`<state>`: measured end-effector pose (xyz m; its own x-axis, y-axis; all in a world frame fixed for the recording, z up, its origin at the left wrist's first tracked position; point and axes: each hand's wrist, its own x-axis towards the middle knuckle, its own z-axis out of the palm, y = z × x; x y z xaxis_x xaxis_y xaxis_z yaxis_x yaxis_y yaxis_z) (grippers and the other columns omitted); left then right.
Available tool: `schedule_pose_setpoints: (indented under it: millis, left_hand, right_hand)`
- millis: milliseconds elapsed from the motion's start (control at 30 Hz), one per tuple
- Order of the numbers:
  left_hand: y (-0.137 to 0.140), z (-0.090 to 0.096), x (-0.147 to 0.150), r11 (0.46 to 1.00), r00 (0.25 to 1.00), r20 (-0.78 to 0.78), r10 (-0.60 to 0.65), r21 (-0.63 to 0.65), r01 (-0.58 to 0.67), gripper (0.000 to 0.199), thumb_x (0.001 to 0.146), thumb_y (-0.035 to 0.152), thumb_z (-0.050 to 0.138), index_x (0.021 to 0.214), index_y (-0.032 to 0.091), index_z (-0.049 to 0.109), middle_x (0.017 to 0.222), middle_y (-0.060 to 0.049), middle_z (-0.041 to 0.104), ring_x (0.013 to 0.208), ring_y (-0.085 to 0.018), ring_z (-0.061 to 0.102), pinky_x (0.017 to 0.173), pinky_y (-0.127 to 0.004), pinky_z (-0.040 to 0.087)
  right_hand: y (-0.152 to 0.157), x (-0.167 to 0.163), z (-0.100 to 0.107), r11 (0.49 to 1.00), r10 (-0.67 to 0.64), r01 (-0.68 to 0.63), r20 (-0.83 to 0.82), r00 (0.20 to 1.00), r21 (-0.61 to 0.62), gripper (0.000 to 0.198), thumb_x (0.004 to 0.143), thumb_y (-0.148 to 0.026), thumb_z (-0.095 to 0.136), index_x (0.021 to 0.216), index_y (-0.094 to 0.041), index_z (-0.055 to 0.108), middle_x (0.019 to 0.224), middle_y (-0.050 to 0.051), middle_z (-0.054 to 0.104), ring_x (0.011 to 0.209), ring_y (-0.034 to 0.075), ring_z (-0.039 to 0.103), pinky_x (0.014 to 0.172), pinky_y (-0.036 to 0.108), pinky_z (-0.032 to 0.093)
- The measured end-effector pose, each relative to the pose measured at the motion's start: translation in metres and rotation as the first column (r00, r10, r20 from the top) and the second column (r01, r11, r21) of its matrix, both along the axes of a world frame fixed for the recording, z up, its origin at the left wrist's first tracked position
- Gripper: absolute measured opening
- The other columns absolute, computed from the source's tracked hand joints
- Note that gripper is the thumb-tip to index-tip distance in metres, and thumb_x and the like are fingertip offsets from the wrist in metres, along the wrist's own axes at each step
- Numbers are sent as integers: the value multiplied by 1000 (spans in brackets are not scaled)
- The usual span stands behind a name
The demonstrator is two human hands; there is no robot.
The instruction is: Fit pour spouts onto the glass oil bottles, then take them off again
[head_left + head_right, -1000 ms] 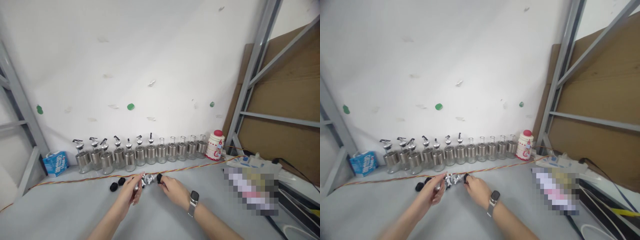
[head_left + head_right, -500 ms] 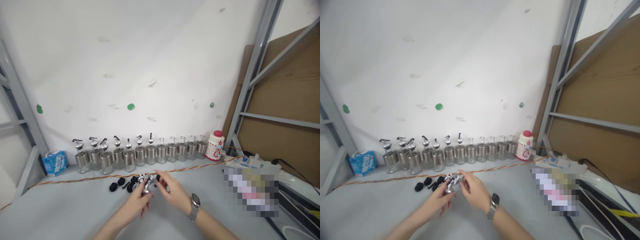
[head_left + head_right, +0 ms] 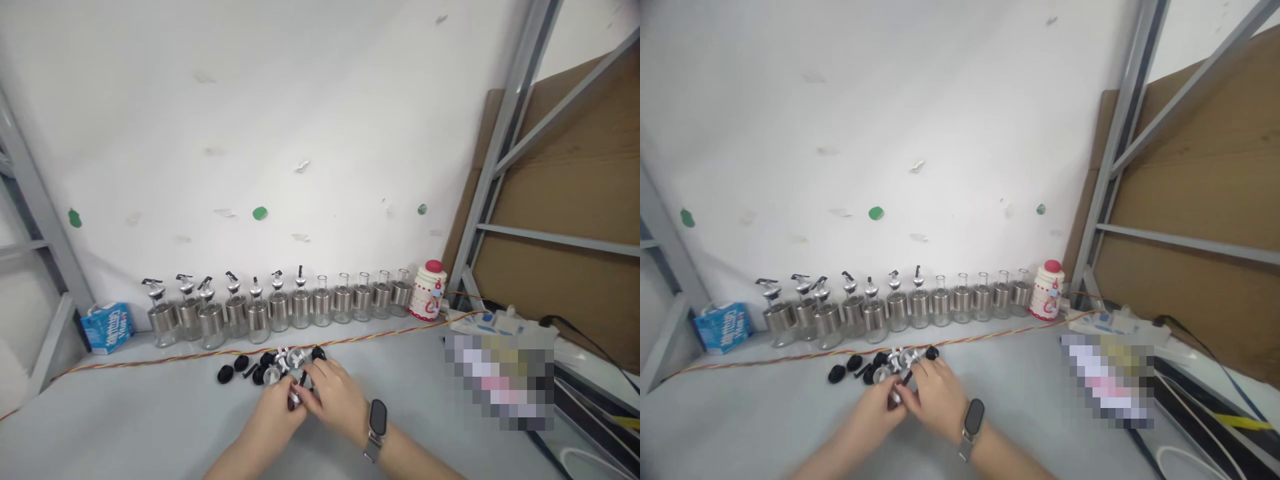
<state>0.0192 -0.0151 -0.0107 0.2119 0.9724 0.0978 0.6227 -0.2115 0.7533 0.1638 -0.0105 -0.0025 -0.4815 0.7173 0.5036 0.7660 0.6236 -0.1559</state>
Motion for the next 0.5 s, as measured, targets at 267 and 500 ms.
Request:
schedule_pose_setpoints:
  millis: [267,500]
  left_hand:
    - [-11,1,9,999,999,36,-25,41,23,13,76,25,38,80,16,46,72,-3,57,62,-14,49,59,-24,36]
    - [-11,1,4,978,989,-82,-120,161,132,8,76,20,38,72,20,45,68,2,52,61,-11,47,57,-20,34]
  right_hand:
    - [4,-4,-5,975,34,-56,105,994,215,34,89,-23,26,75,-14,55,67,8,57,65,19,51,63,32,40]
    - [14,10,1,969,-127,-6,-517,847,-248,56,91,-37,13,58,-16,52,49,2,52,47,11,50,52,22,37]
